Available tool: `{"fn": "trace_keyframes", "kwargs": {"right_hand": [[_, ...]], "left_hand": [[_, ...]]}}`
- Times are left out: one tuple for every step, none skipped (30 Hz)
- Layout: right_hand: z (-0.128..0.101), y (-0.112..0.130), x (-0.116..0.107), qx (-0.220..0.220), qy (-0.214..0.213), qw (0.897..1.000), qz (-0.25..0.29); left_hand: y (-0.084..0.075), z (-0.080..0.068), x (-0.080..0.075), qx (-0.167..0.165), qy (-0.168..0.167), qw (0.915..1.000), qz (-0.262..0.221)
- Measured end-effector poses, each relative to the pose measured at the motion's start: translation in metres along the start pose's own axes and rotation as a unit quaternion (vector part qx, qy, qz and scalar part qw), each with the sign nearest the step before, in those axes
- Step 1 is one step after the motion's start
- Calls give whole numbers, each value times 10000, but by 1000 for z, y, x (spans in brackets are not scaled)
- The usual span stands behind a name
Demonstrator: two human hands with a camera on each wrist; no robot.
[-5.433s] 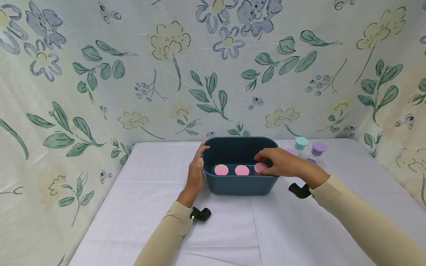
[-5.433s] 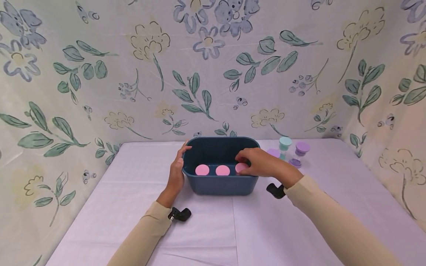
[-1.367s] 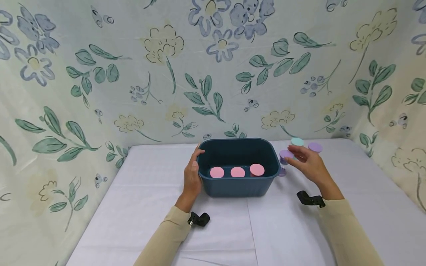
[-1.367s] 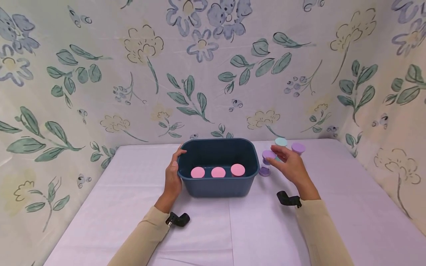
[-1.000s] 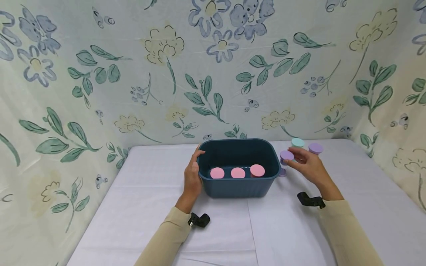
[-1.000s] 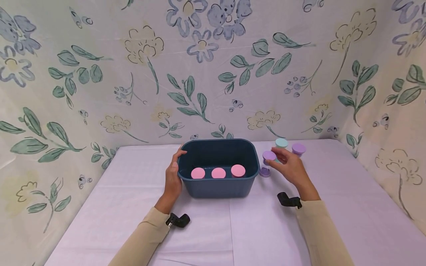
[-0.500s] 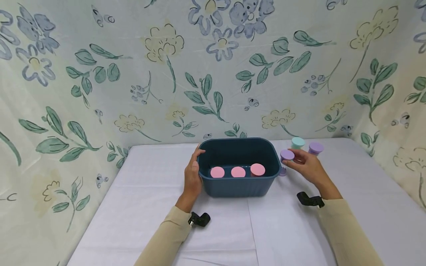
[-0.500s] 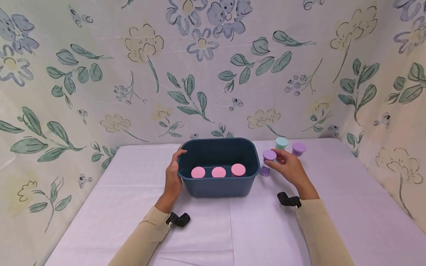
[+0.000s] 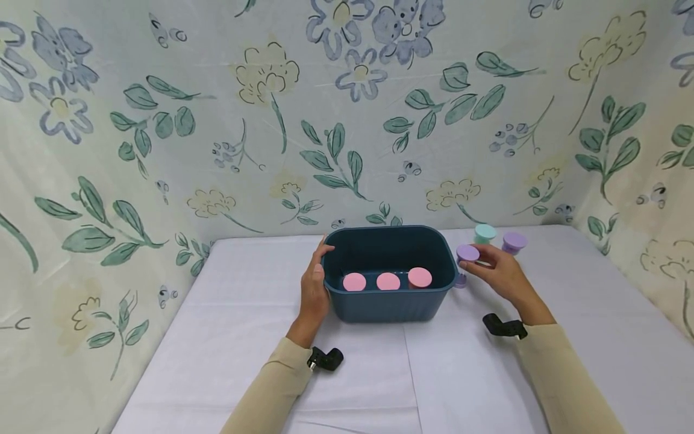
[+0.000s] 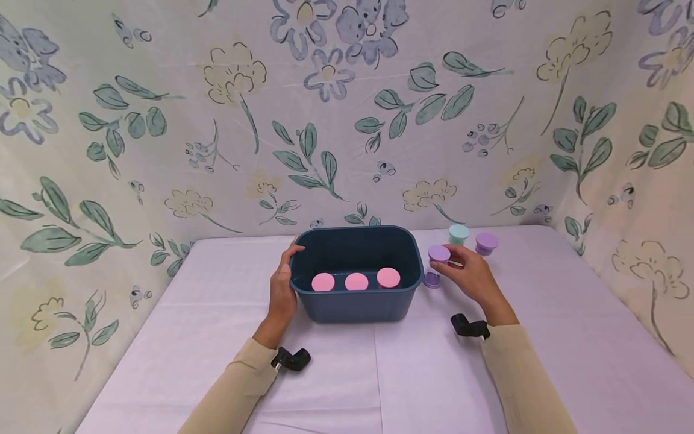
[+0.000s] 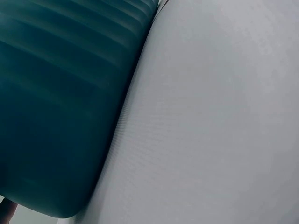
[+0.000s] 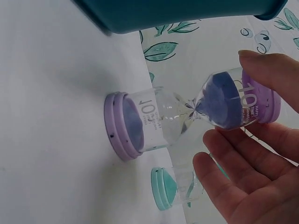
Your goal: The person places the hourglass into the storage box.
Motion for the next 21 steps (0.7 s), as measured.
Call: {"fn": "trace_keyframes", "kwargs": {"right_hand": [[0, 0, 0, 6, 10, 10000, 13], [1, -1, 0, -34, 11, 10000, 29], [1, -2, 0, -42, -16, 10000, 39], [1, -2, 0, -18, -18, 10000, 33], [1, -2, 0, -55, 11, 10000, 74], [1, -2, 0, -52, 21, 10000, 79], [1, -2, 0, -51, 16, 10000, 81], [1, -2, 0, -53, 7, 10000, 81], [1, -1, -1, -38, 38, 9999, 99], [0, 0, -1, -19, 68, 9999, 95], [0, -1, -1, -30, 69, 9999, 100], [0, -1, -1, -20, 72, 9999, 105], [0, -1, -1, -15, 73, 9999, 97], [0, -1, -1, -11, 73, 9999, 93], [0, -1, -1, -7, 74, 9999, 89], [0, -1, -1, -9, 60, 9999, 101], [0, -1, -2, -13, 47, 9999, 104], [0, 0, -2, -24, 30, 9999, 125], [0, 1, -3, -37, 5, 9999, 136], [0, 2, -3, -49, -20, 9999, 156], [-1, 2, -4, -63, -42, 9998, 180]], "left_hand": [[6, -1, -1, 25, -7, 10000, 3], [13, -2, -1, 39, -13, 10000, 7], [19, -3, -2, 49, -15, 10000, 4], [19, -3, -2, 51, -13, 10000, 11], [17, -2, -1, 47, -7, 10000, 21], [13, -2, -1, 28, -4, 10000, 29], [8, -1, 0, -3, 4, 10000, 5], [2, -1, 0, -29, 15, 10000, -9], [-5, 0, 1, -37, 25, 10000, -27], [-12, 1, 2, -40, 31, 10000, -46], [-13, 1, 2, -32, 39, 10000, -50], [-13, 1, 2, -31, 45, 10000, -43], [-13, 1, 2, -25, 51, 10000, -42], [-14, 1, 2, -20, 55, 10000, -35], [-13, 1, 1, -20, 54, 10000, -28], [-13, 1, 1, -18, 51, 10000, -25], [-13, 0, 1, -23, 51, 10000, -17], [-12, 0, 1, -26, 52, 10000, -10], [-12, 0, 1, -22, 47, 10000, -12], [-12, 0, 1, -24, 42, 10000, -14], [-11, 0, 1, -20, 34, 10000, -12]]}}
Point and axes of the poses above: each hand's wrist, its own z-axis towards the middle knuckle, its own x-axis out of the palm, y = z × x, the point moved 7 cm from there along z, towards the middle knuckle, and after that the axes turned 14 degrees about -z, right-handed, at the moved point
